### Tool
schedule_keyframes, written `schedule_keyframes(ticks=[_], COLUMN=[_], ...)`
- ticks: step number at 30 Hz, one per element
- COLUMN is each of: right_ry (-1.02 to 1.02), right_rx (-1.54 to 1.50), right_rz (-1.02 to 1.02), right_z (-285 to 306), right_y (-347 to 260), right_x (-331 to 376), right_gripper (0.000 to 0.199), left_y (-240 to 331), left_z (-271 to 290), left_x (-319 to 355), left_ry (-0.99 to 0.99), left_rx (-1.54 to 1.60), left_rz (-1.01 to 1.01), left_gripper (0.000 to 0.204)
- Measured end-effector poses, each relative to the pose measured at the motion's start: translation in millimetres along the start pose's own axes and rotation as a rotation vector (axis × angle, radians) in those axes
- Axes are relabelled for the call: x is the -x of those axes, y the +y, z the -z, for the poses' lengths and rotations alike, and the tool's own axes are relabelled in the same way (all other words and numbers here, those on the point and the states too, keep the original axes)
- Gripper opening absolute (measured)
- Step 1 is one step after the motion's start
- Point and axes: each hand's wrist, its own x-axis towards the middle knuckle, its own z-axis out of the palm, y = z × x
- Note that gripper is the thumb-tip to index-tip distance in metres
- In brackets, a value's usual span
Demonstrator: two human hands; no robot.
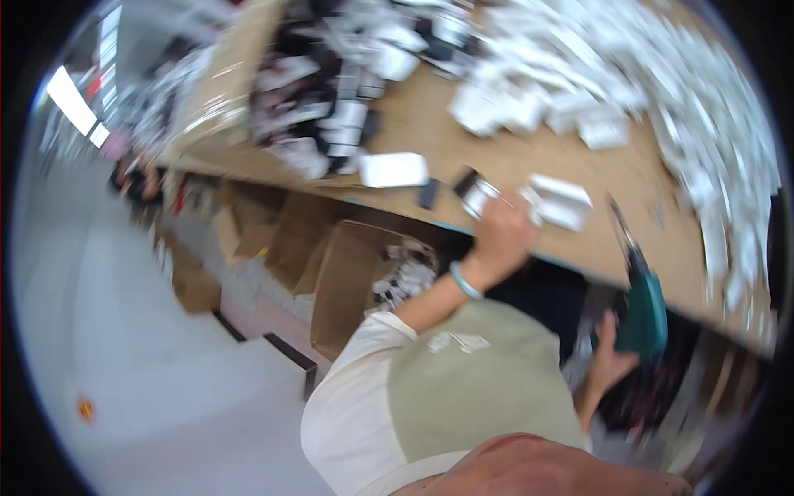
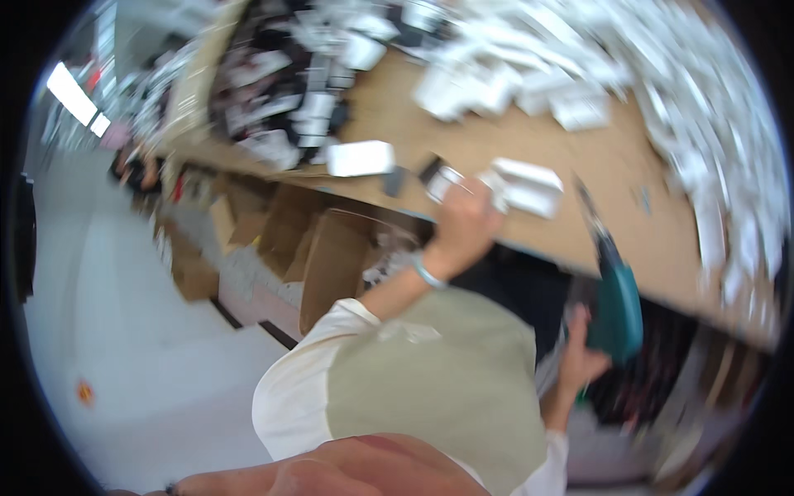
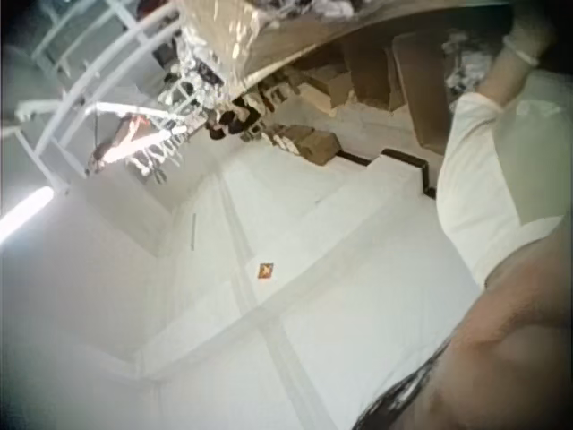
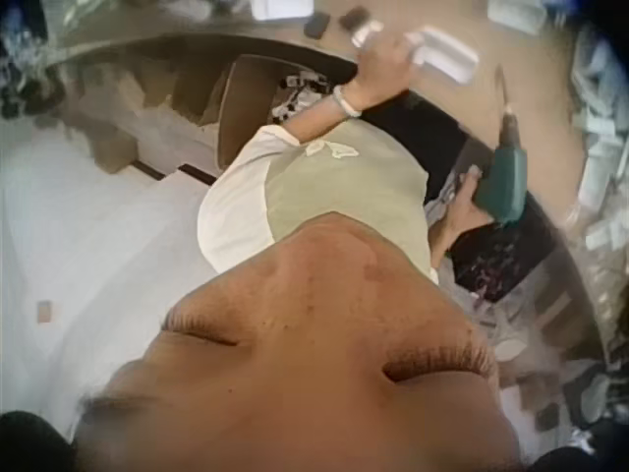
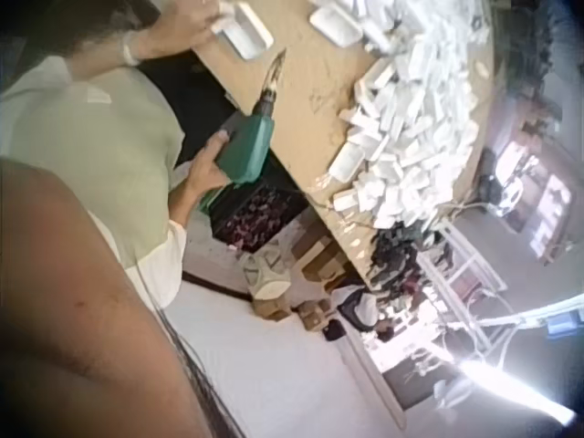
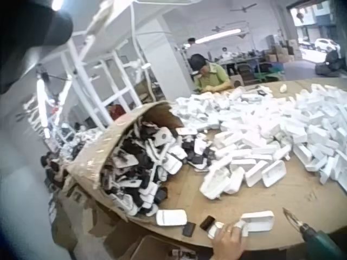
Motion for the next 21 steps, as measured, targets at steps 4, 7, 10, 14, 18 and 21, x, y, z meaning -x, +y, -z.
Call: schedule_keyframes(ticks=[4, 7, 10, 14, 18, 21], right_ry=[0.035, -0.087, -0.133, -0.122, -0.167, -0.226], right_rx=[0.127, 0.082, 0.044, 0.087, 0.111, 0.150], right_rz=[-0.006, 0.211, 0.226, 0.225, 0.227, 0.223], right_z=[18, -8, -23, -30, -33, -35], right_y=[12, 4, 4, -11, -7, -13], right_x=[-15, -33, -42, -42, -47, -51], right_gripper=[0.035, 0.041, 0.038, 0.036, 0.034, 0.033], left_y=[7, -2, -9, -53, -128, -184], left_z=[2, 29, 82, 159, 164, 138], left_x=[8, 25, 32, 38, 97, 156], left_ry=[-0.034, -0.036, -0.160, -0.354, -0.459, -0.466], left_rx=[0.214, 0.430, 0.582, 0.707, 0.874, 0.882], left_rz=[-0.125, 0.015, 0.051, 0.177, 0.533, 0.802], left_gripper=[0.021, 0.018, 0.014, 0.013, 0.011, 0.014])
